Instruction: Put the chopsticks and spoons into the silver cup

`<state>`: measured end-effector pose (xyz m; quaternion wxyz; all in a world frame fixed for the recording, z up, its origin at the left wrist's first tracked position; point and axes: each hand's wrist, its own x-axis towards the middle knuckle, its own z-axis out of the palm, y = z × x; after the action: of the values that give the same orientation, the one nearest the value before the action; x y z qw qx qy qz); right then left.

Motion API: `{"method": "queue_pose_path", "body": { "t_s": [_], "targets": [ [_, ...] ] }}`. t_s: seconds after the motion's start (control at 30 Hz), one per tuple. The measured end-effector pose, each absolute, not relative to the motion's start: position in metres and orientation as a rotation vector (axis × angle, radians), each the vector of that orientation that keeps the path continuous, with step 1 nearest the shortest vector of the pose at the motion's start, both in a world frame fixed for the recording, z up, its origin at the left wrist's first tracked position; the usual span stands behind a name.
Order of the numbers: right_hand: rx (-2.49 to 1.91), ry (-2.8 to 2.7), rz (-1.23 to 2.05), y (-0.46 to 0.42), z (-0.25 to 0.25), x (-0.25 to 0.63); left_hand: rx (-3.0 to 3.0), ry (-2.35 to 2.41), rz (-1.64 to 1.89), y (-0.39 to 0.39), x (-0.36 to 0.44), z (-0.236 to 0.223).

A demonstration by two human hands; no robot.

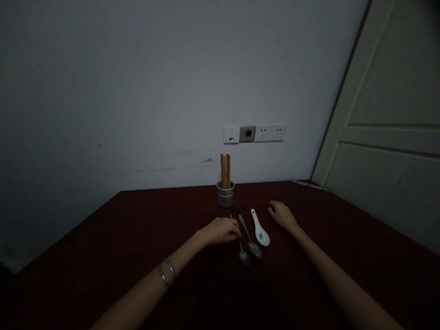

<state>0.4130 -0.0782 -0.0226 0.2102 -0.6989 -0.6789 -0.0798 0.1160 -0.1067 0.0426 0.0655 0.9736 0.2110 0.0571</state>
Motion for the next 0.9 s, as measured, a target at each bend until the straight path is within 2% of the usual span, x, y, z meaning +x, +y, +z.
{"method": "queue_pose_path", "body": {
  "t_s": [0.9],
  "targets": [
    [-1.94, -1.877, -0.173, -0.0801, -0.0196, 0.4119, 3.039, 0.613, 0.138, -0.1133, 0.1161, 0.0432]
  ]
}}
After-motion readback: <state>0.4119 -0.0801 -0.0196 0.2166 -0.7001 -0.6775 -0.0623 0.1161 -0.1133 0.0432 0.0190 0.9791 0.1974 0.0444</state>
